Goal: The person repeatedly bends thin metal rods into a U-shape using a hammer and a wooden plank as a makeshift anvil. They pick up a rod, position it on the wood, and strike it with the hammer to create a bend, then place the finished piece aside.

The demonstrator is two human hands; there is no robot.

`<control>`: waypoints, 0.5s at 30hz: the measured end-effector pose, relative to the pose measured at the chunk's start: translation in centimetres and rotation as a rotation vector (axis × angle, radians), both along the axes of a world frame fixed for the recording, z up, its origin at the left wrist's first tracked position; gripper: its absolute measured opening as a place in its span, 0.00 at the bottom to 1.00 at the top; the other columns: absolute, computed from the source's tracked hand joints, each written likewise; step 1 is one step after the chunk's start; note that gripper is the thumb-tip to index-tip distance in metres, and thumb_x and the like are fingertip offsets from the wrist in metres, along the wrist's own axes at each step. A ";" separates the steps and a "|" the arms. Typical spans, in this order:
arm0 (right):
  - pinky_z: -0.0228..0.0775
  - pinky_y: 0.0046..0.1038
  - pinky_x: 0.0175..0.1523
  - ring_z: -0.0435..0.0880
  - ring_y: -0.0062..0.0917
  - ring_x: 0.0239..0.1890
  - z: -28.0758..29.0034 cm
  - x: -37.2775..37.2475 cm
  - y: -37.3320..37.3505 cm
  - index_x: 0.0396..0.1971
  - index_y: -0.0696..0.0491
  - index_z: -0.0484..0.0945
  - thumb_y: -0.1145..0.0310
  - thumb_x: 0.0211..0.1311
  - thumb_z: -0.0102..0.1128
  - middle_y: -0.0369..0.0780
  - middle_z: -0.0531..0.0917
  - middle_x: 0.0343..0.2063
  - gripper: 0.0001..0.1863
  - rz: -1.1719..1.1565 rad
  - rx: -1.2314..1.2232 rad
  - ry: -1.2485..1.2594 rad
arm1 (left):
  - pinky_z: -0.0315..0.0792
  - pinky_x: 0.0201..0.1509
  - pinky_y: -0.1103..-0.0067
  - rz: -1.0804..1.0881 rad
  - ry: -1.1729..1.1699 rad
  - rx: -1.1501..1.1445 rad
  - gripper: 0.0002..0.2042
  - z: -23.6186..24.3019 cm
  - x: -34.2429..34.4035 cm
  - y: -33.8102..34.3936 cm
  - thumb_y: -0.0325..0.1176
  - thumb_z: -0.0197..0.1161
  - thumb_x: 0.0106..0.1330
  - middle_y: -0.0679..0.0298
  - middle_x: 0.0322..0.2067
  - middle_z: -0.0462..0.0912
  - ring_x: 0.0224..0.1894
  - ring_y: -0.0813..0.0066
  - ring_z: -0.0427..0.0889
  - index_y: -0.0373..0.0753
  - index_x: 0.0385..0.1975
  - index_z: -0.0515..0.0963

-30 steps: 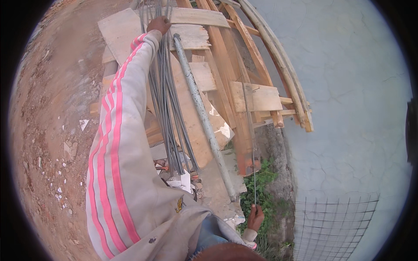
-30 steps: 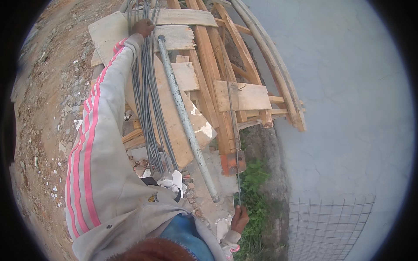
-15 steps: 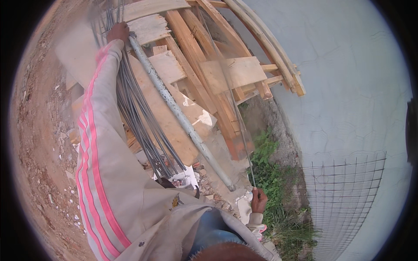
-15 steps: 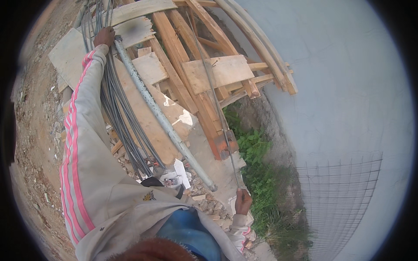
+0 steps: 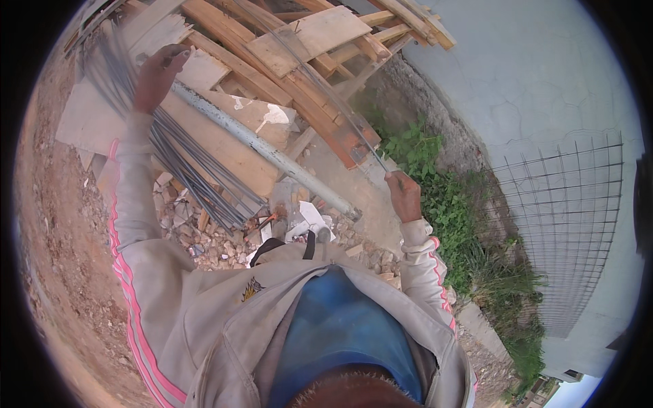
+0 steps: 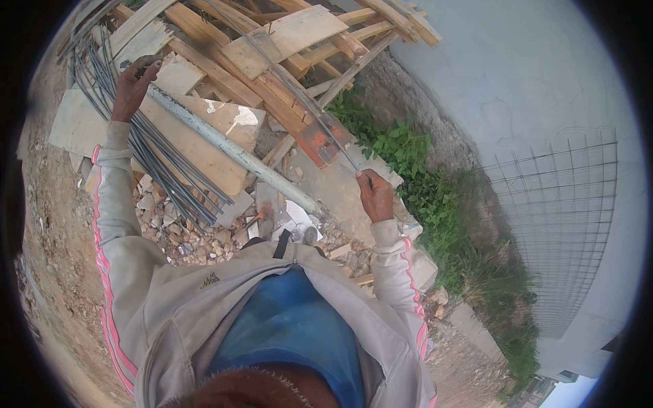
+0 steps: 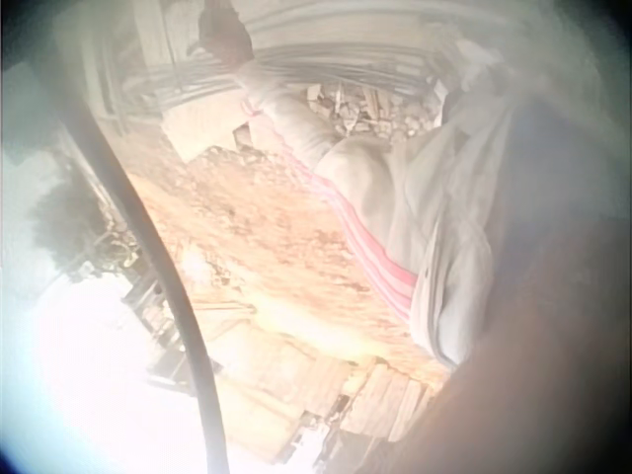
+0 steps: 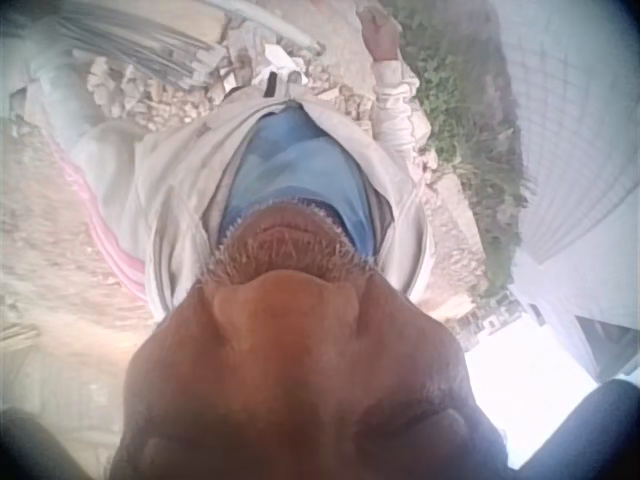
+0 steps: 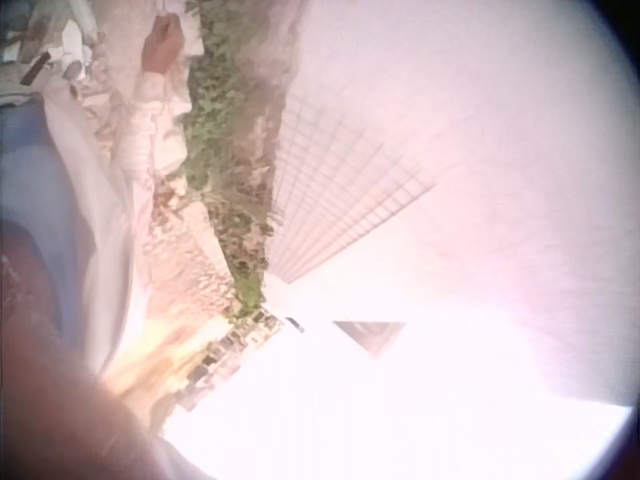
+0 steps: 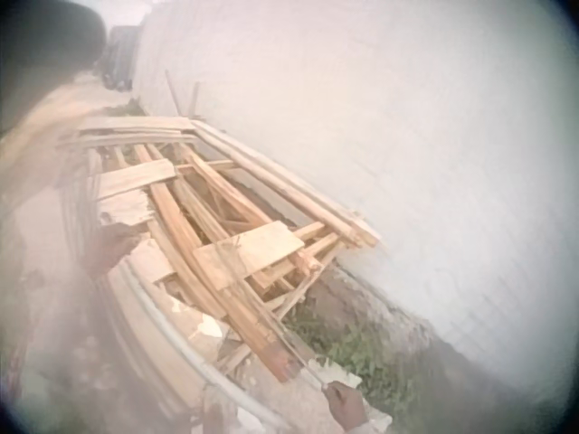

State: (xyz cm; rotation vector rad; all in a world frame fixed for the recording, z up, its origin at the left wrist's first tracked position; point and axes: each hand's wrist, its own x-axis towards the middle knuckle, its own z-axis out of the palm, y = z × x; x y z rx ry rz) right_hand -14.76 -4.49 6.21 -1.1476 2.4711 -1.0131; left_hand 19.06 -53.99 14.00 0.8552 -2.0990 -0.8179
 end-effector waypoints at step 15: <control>0.64 0.28 0.32 0.69 0.23 0.22 -3.2 -2.5 5.6 0.35 0.58 0.80 0.62 0.74 0.56 0.39 0.71 0.17 0.14 0.183 -0.128 -0.254 | 0.74 0.49 0.79 -0.310 -0.117 0.208 0.11 5.5 -4.3 25.1 0.33 0.63 0.73 0.65 0.42 0.84 0.43 0.80 0.79 0.33 0.48 0.82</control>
